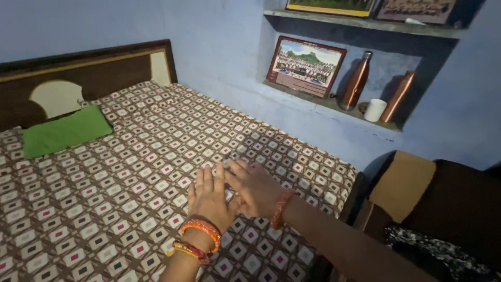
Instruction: The person smooths out the bedsheet by hand and places a pillow onto the bed near the headboard.
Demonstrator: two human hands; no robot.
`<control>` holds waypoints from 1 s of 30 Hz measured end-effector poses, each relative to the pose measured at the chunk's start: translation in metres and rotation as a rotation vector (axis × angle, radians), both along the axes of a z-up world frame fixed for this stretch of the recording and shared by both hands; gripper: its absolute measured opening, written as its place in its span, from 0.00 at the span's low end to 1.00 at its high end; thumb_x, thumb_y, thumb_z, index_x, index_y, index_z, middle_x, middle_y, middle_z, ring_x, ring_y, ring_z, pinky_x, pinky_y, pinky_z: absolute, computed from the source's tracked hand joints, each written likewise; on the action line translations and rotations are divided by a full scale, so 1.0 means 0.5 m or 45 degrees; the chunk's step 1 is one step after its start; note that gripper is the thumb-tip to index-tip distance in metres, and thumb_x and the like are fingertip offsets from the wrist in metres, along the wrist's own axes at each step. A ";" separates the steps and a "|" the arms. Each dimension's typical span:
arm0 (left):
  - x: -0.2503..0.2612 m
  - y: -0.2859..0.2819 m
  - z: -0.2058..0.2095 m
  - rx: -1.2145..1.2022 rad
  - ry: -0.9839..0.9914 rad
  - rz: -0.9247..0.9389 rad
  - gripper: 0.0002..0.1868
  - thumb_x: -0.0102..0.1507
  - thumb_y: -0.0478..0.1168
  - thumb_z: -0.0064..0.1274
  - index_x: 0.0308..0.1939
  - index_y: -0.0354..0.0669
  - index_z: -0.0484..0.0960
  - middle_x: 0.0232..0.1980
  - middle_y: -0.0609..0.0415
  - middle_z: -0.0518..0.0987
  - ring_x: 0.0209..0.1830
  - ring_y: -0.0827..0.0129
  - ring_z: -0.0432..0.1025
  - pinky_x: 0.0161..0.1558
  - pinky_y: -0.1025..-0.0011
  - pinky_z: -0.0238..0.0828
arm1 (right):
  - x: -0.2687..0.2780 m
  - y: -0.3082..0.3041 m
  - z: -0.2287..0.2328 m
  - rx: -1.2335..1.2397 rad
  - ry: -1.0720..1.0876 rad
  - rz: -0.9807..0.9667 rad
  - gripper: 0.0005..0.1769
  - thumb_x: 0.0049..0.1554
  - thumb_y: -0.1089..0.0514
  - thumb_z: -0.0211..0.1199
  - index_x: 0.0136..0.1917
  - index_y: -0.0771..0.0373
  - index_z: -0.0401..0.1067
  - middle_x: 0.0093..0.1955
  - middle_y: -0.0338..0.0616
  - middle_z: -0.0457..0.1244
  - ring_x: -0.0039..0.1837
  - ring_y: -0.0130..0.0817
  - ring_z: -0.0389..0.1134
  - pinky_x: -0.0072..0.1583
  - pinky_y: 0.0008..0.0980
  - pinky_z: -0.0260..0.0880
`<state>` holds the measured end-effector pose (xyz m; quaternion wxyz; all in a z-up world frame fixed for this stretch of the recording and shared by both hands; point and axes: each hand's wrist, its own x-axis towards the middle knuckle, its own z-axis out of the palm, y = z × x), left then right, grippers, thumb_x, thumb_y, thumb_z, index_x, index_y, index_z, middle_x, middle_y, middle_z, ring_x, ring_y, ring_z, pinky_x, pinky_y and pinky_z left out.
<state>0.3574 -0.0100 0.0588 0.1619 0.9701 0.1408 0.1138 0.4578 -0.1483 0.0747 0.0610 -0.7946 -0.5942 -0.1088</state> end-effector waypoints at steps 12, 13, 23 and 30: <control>0.001 0.037 -0.030 -0.004 0.049 0.156 0.54 0.61 0.62 0.53 0.80 0.49 0.38 0.81 0.39 0.45 0.82 0.47 0.37 0.76 0.47 0.34 | 0.013 0.064 -0.005 -0.169 0.097 -0.002 0.55 0.48 0.51 0.72 0.80 0.63 0.47 0.84 0.58 0.40 0.83 0.58 0.40 0.76 0.62 0.42; 0.006 0.039 -0.031 0.010 0.022 0.155 0.54 0.62 0.62 0.52 0.80 0.48 0.38 0.81 0.37 0.45 0.82 0.47 0.37 0.75 0.47 0.34 | 0.020 0.067 -0.006 -0.159 0.107 0.026 0.54 0.49 0.50 0.72 0.80 0.63 0.47 0.84 0.59 0.39 0.83 0.59 0.39 0.76 0.63 0.42; 0.052 0.015 -0.038 -0.017 0.107 0.214 0.56 0.61 0.63 0.53 0.83 0.51 0.36 0.80 0.38 0.45 0.82 0.47 0.36 0.75 0.47 0.34 | 0.077 0.053 -0.027 -0.160 0.183 0.088 0.56 0.47 0.47 0.72 0.81 0.59 0.47 0.84 0.59 0.40 0.84 0.57 0.38 0.76 0.63 0.42; 0.087 0.009 -0.069 -0.007 0.104 0.226 0.56 0.61 0.62 0.53 0.83 0.51 0.38 0.83 0.39 0.45 0.81 0.46 0.38 0.75 0.47 0.33 | 0.116 0.044 -0.043 -0.206 0.214 0.088 0.54 0.49 0.46 0.73 0.79 0.62 0.48 0.84 0.58 0.38 0.84 0.57 0.37 0.75 0.66 0.41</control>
